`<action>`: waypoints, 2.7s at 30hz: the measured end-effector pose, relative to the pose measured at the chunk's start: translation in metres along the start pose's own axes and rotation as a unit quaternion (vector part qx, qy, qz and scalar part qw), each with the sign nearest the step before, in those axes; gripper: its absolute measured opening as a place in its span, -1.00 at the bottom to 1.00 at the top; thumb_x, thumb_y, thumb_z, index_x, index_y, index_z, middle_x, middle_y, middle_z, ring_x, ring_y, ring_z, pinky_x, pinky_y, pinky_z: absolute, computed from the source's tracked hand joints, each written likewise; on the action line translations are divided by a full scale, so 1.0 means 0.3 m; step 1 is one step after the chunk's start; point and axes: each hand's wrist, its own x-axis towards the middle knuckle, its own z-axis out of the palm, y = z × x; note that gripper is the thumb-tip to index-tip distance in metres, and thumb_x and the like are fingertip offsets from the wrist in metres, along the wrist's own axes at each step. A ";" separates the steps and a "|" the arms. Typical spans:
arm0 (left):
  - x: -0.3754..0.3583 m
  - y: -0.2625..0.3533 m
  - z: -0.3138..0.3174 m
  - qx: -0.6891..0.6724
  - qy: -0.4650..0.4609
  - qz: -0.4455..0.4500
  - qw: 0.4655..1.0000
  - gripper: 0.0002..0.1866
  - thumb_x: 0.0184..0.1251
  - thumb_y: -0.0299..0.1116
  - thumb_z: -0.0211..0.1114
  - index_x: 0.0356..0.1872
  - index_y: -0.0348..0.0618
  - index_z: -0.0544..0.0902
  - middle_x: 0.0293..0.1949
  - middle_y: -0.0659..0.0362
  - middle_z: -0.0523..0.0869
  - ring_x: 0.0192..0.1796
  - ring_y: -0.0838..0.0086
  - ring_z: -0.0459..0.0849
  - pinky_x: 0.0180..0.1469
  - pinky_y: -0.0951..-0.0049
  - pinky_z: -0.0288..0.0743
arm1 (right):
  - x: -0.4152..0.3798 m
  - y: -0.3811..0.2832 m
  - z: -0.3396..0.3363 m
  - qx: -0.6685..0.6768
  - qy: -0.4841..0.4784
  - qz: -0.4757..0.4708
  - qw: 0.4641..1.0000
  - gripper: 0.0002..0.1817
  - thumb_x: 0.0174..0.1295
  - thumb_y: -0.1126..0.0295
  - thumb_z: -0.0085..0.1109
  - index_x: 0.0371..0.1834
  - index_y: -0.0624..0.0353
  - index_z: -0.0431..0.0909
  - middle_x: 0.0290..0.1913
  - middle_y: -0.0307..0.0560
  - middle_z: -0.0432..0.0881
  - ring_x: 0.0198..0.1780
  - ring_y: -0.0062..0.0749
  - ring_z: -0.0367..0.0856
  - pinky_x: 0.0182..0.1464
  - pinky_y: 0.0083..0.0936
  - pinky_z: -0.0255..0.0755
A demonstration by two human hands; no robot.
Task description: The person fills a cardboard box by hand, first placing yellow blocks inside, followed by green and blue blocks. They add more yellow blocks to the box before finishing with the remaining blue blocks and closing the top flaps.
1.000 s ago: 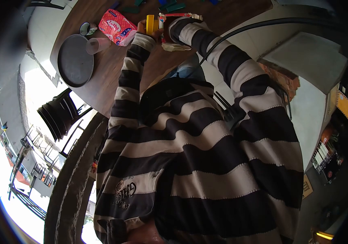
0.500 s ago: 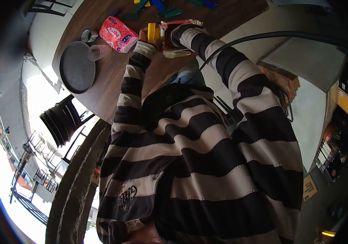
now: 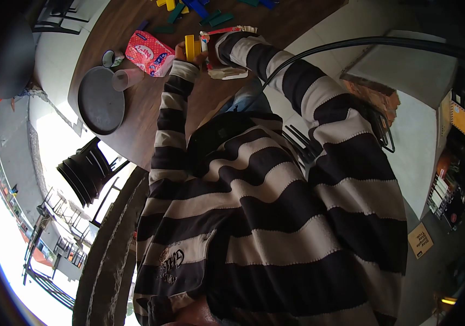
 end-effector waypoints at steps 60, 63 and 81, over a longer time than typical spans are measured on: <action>0.051 -0.005 -0.036 -0.004 -0.036 -0.081 0.996 -0.33 -0.20 -0.42 0.46 -0.13 -0.08 0.13 -0.25 0.14 0.50 -0.26 0.49 0.55 -0.23 0.45 0.53 | 0.063 0.035 0.029 -0.062 0.033 -0.044 0.997 -0.62 -0.06 0.09 0.15 -0.25 0.11 0.56 -0.27 -0.04 0.61 -0.25 -0.27 0.59 -0.26 -0.41 0.45; 0.056 -0.018 -0.037 0.002 -0.035 -0.065 0.997 -0.34 -0.18 -0.42 0.45 -0.13 -0.08 0.14 -0.26 0.13 0.50 -0.27 0.49 0.56 -0.25 0.45 0.54 | 0.007 0.019 0.016 -0.051 0.082 -0.037 0.995 -0.62 -0.06 0.11 0.16 -0.25 0.13 0.57 -0.26 0.00 0.60 -0.23 -0.25 0.59 -0.26 -0.42 0.45; 0.034 0.025 -0.012 0.030 -0.023 -0.088 0.995 -0.34 -0.20 -0.48 0.43 -0.15 -0.09 0.11 -0.26 0.09 0.50 -0.29 0.46 0.58 -0.25 0.40 0.55 | -0.018 -0.053 -0.069 -0.090 -0.080 0.044 0.992 -0.56 -0.06 0.09 0.13 -0.06 -0.04 0.49 -0.08 -0.09 0.55 -0.09 -0.32 0.53 -0.07 -0.47 0.37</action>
